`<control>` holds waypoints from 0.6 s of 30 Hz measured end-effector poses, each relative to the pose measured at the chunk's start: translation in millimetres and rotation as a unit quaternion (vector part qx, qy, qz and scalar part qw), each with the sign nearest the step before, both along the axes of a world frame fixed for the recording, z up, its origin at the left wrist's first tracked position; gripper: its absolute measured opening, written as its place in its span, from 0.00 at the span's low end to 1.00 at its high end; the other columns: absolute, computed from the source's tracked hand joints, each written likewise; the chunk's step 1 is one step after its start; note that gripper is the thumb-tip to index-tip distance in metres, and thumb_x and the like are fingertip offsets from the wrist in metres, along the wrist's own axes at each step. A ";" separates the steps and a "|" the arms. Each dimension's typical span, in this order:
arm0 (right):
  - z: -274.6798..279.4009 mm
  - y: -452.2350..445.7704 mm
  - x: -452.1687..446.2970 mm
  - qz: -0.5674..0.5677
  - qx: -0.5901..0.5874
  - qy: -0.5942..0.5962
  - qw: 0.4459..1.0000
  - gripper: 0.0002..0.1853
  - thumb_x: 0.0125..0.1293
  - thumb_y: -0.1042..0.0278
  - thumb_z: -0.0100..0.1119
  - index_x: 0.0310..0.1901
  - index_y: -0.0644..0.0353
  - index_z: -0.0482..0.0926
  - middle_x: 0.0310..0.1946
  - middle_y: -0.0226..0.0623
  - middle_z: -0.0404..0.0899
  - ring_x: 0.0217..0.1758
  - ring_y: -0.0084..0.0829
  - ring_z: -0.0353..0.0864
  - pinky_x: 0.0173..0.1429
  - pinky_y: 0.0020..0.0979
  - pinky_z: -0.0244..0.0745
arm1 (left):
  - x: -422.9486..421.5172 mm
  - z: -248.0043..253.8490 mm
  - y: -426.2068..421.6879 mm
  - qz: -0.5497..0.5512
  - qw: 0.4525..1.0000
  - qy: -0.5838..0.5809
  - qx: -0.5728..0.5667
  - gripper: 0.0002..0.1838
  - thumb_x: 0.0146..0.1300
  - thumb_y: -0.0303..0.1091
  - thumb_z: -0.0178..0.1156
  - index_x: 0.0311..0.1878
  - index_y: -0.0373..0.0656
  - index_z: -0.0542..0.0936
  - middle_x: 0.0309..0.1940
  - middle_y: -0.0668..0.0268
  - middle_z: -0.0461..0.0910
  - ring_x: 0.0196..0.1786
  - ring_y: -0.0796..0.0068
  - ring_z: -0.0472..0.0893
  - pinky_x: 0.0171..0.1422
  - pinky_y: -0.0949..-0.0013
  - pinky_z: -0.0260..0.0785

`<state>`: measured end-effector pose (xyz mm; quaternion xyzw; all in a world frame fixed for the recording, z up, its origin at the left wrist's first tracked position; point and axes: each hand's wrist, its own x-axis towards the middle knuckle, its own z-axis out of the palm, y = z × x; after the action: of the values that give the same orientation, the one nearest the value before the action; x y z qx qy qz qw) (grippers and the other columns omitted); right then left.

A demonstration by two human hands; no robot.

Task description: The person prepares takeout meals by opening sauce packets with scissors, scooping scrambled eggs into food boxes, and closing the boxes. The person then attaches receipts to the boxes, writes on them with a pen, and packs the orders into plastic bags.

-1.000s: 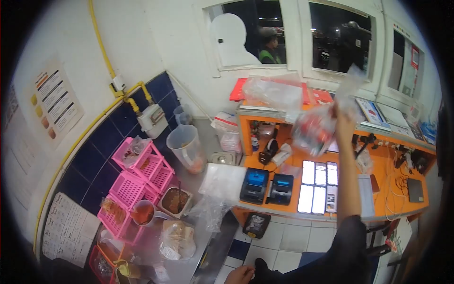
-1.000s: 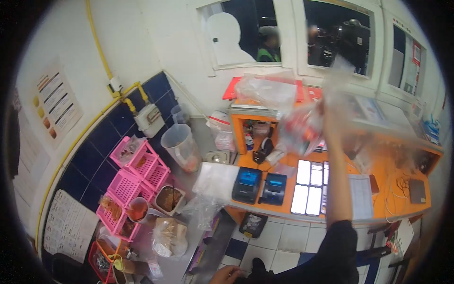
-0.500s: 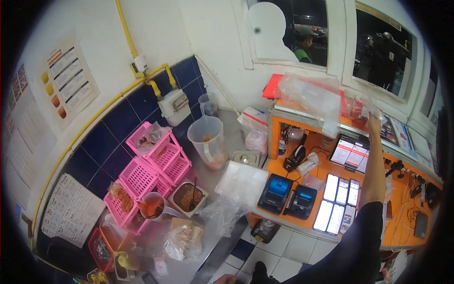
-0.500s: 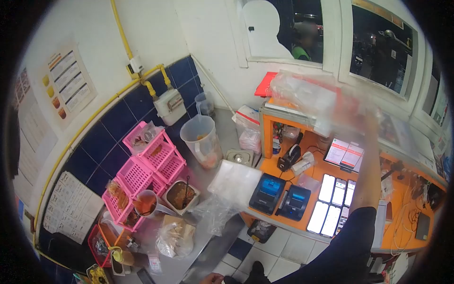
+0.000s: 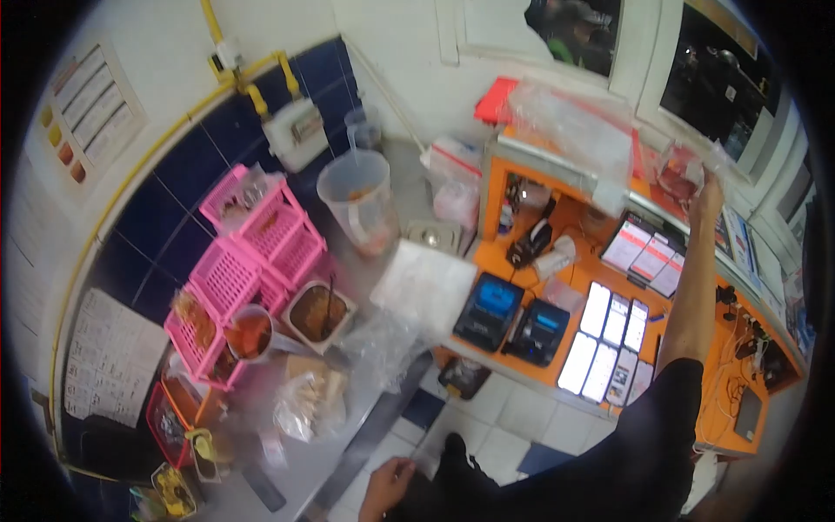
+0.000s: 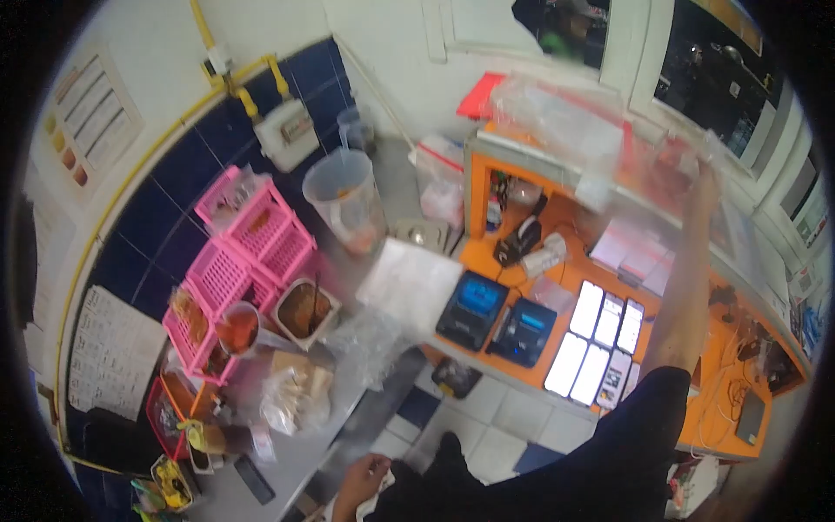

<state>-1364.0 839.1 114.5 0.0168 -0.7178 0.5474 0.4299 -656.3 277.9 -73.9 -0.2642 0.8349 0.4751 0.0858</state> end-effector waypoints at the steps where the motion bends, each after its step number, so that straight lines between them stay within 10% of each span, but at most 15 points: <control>1: 8.7 -3.2 7.9 -0.062 0.125 0.006 0.990 0.21 0.74 0.67 0.55 0.67 0.53 0.77 0.66 0.43 0.77 0.64 0.44 0.78 0.60 0.52 0.76 | -3.0 4.1 1.7 0.012 1.000 -0.004 0.019 0.14 0.70 0.41 0.62 0.49 0.40 0.84 0.40 0.56 0.87 0.43 0.60 0.87 0.48 0.63 0.78; 7: 83.7 -75.8 45.0 0.164 -0.176 0.029 0.970 0.21 0.78 0.64 0.46 0.67 0.64 0.69 0.66 0.41 0.77 0.71 0.39 0.72 0.67 0.69 0.61 | -16.9 -5.4 9.7 0.000 0.997 0.020 0.071 0.14 0.71 0.40 0.65 0.48 0.37 0.84 0.35 0.62 0.87 0.38 0.75 0.85 0.43 0.68 0.77; 10: 119.7 -133.1 92.9 0.221 -0.321 0.023 0.921 0.22 0.81 0.64 0.40 0.69 0.67 0.63 0.70 0.41 0.74 0.76 0.38 0.66 0.69 0.79 0.49 | -25.6 2.1 11.8 -0.022 0.998 0.002 0.057 0.15 0.72 0.42 0.62 0.50 0.40 0.84 0.42 0.54 0.87 0.45 0.58 0.87 0.49 0.62 0.78; 18: 81.1 -91.1 69.8 0.227 -0.361 0.046 0.904 0.24 0.83 0.57 0.37 0.68 0.66 0.68 0.72 0.41 0.71 0.83 0.36 0.53 0.74 0.75 0.44 | -24.2 5.7 7.1 0.009 0.998 0.001 0.062 0.16 0.72 0.42 0.63 0.50 0.37 0.84 0.41 0.55 0.88 0.45 0.63 0.88 0.48 0.63 0.79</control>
<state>-1294.2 748.0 195.6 0.0476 -0.4274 0.8503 0.3033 -680.5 285.0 -68.1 -0.2657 0.8012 0.5273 0.0968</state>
